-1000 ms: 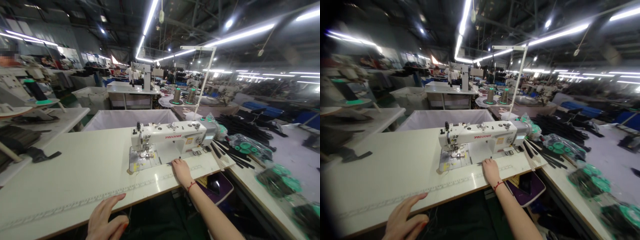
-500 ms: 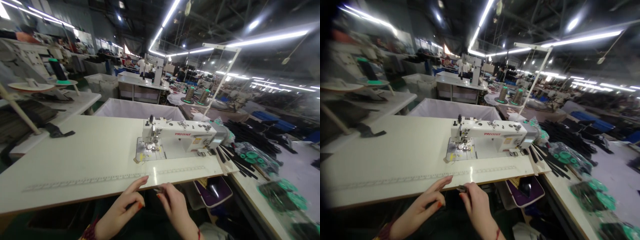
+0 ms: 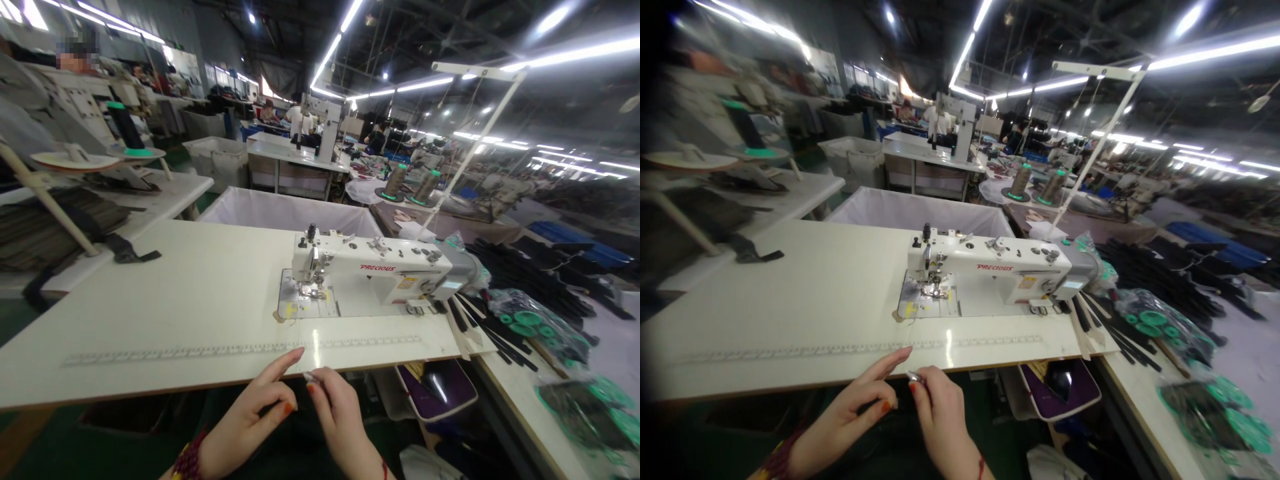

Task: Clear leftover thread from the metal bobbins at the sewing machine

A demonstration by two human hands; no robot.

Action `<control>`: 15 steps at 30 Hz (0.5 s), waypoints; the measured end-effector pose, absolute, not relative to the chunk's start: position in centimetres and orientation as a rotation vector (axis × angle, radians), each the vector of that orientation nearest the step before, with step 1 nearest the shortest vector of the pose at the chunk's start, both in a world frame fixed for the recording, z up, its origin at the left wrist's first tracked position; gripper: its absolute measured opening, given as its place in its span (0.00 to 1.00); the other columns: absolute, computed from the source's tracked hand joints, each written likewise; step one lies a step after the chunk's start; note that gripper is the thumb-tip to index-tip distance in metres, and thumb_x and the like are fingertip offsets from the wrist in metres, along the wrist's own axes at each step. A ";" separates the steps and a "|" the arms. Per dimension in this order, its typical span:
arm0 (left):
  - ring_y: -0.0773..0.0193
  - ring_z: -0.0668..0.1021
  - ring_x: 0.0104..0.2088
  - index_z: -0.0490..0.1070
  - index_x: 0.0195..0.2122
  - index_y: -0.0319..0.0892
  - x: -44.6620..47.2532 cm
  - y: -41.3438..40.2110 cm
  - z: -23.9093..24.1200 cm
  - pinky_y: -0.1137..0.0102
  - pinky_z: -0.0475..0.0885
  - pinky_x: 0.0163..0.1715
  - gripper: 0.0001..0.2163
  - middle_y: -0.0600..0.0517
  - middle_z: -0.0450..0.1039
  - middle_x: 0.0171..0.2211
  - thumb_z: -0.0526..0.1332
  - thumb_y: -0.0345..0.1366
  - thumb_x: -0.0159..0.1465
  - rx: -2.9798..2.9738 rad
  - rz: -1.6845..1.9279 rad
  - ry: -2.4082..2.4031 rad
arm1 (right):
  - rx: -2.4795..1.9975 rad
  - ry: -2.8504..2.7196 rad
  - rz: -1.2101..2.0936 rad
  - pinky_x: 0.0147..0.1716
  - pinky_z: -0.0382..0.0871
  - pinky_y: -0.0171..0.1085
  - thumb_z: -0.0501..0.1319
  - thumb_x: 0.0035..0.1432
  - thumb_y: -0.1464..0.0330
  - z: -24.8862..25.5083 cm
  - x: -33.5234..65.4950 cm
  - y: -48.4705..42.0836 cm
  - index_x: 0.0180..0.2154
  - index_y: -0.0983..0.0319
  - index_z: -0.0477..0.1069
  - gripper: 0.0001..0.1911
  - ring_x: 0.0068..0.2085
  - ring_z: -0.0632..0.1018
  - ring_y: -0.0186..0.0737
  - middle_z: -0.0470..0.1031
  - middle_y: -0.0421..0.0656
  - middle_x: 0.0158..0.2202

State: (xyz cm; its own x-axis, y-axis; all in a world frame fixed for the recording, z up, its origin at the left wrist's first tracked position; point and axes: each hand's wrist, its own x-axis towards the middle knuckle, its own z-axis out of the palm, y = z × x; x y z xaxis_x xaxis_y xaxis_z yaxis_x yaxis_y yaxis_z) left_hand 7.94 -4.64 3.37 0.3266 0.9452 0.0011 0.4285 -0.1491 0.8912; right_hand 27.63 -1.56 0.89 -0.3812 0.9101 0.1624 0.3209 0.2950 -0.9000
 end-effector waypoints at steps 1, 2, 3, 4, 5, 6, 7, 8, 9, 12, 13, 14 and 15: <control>0.53 0.58 0.65 0.73 0.32 0.45 7.9 -4.6 3.3 0.59 0.55 0.63 0.12 0.51 0.52 0.67 0.52 0.40 0.67 1.725 0.756 1.240 | -1.127 -1.695 1.151 0.37 0.66 0.35 0.54 0.64 0.62 0.4 27.6 -1.1 0.42 0.59 0.69 0.09 0.35 0.72 0.37 0.73 0.41 0.35; 0.53 0.57 0.65 0.72 0.32 0.45 7.9 -4.5 3.2 0.60 0.54 0.63 0.12 0.51 0.51 0.67 0.52 0.40 0.67 1.713 0.756 1.238 | -1.150 -1.522 1.249 0.33 0.66 0.34 0.56 0.63 0.60 -0.1 27.6 -0.5 0.42 0.60 0.69 0.11 0.32 0.71 0.35 0.71 0.40 0.32; 0.53 0.57 0.65 0.72 0.32 0.45 8.0 -4.5 3.1 0.60 0.54 0.63 0.12 0.52 0.51 0.67 0.52 0.40 0.67 1.702 0.758 1.232 | -1.158 -1.356 1.377 0.28 0.64 0.32 0.58 0.61 0.57 -0.6 27.3 0.2 0.43 0.61 0.69 0.15 0.28 0.68 0.32 0.68 0.38 0.28; 0.54 0.57 0.65 0.72 0.32 0.45 8.0 -4.4 3.0 0.60 0.53 0.64 0.11 0.52 0.52 0.67 0.53 0.40 0.67 1.692 0.761 1.223 | -1.142 -1.200 1.537 0.22 0.59 0.30 0.59 0.59 0.55 -0.9 27.0 1.0 0.45 0.62 0.68 0.19 0.23 0.63 0.30 0.63 0.35 0.25; 0.54 0.58 0.65 0.72 0.32 0.46 8.1 -4.4 2.9 0.60 0.53 0.64 0.11 0.52 0.52 0.67 0.53 0.40 0.67 1.680 0.769 1.214 | -1.105 -1.056 1.715 0.17 0.51 0.29 0.59 0.58 0.53 -1.2 26.4 1.8 0.46 0.63 0.68 0.22 0.20 0.57 0.28 0.58 0.32 0.22; 0.54 0.58 0.65 0.73 0.33 0.46 8.2 -4.4 2.9 0.60 0.53 0.63 0.11 0.51 0.53 0.66 0.53 0.40 0.67 1.669 0.782 1.201 | -1.051 -0.929 1.891 0.15 0.44 0.28 0.59 0.58 0.51 -1.3 25.8 2.5 0.47 0.64 0.68 0.25 0.18 0.51 0.26 0.54 0.30 0.20; 0.53 0.59 0.64 0.73 0.33 0.45 8.3 -4.3 3.0 0.59 0.54 0.63 0.10 0.51 0.54 0.66 0.53 0.40 0.67 1.653 0.801 1.185 | -0.983 -0.831 2.036 0.15 0.39 0.29 0.59 0.57 0.50 -1.3 25.0 3.2 0.46 0.65 0.69 0.26 0.18 0.47 0.26 0.51 0.29 0.19; 0.53 0.61 0.63 0.73 0.33 0.45 8.4 -4.3 3.0 0.59 0.55 0.63 0.11 0.50 0.56 0.65 0.53 0.40 0.67 1.626 0.824 1.165 | -0.915 -0.769 2.127 0.15 0.37 0.29 0.60 0.56 0.51 -1.2 24.2 3.8 0.44 0.65 0.69 0.25 0.18 0.45 0.25 0.49 0.28 0.19; 0.53 0.63 0.62 0.73 0.32 0.45 8.4 -4.3 3.1 0.59 0.57 0.62 0.11 0.49 0.60 0.63 0.53 0.40 0.67 1.574 0.854 1.147 | -0.867 -0.745 2.161 0.15 0.37 0.29 0.62 0.55 0.52 -1.2 23.5 4.3 0.41 0.65 0.70 0.23 0.18 0.45 0.25 0.48 0.28 0.18; 0.56 0.75 0.49 0.73 0.33 0.43 6.8 -4.6 2.4 0.63 0.67 0.52 0.12 0.46 0.73 0.51 0.54 0.42 0.67 1.254 0.926 1.167 | -0.915 -0.842 2.003 0.15 0.40 0.29 0.65 0.53 0.55 -1.2 22.3 5.3 0.33 0.63 0.69 0.17 0.18 0.46 0.25 0.46 0.27 0.16; 0.60 0.78 0.40 0.72 0.33 0.43 5.6 -5.0 1.7 0.66 0.71 0.45 0.13 0.47 0.77 0.42 0.54 0.44 0.66 1.115 0.932 1.208 | -0.975 -0.918 1.914 0.15 0.41 0.29 0.65 0.53 0.55 -1.3 22.3 5.5 0.32 0.62 0.69 0.17 0.18 0.47 0.25 0.47 0.27 0.16; 0.64 0.77 0.30 0.72 0.34 0.43 4.1 -5.6 0.8 0.70 0.72 0.36 0.14 0.49 0.77 0.33 0.54 0.46 0.66 0.995 0.922 1.264 | -1.041 -1.006 1.828 0.15 0.42 0.29 0.64 0.53 0.55 -1.6 22.5 5.7 0.31 0.62 0.70 0.16 0.18 0.49 0.26 0.50 0.29 0.16; 0.69 0.71 0.20 0.71 0.32 0.43 2.2 -6.4 -0.2 0.73 0.69 0.27 0.15 0.54 0.73 0.23 0.54 0.49 0.65 0.893 0.910 1.336 | -1.103 -1.097 1.752 0.15 0.44 0.29 0.64 0.53 0.55 -2.0 23.0 5.9 0.30 0.62 0.70 0.16 0.18 0.51 0.26 0.53 0.30 0.17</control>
State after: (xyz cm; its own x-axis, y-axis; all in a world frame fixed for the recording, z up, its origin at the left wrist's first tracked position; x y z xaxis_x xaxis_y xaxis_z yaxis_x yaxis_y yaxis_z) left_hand 2.23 -6.41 -0.25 0.0249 0.9192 -0.3929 -0.0289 0.3936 0.9188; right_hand 22.96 5.86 -1.96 -0.3214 0.9100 -0.2621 -0.1616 -0.3254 -0.9317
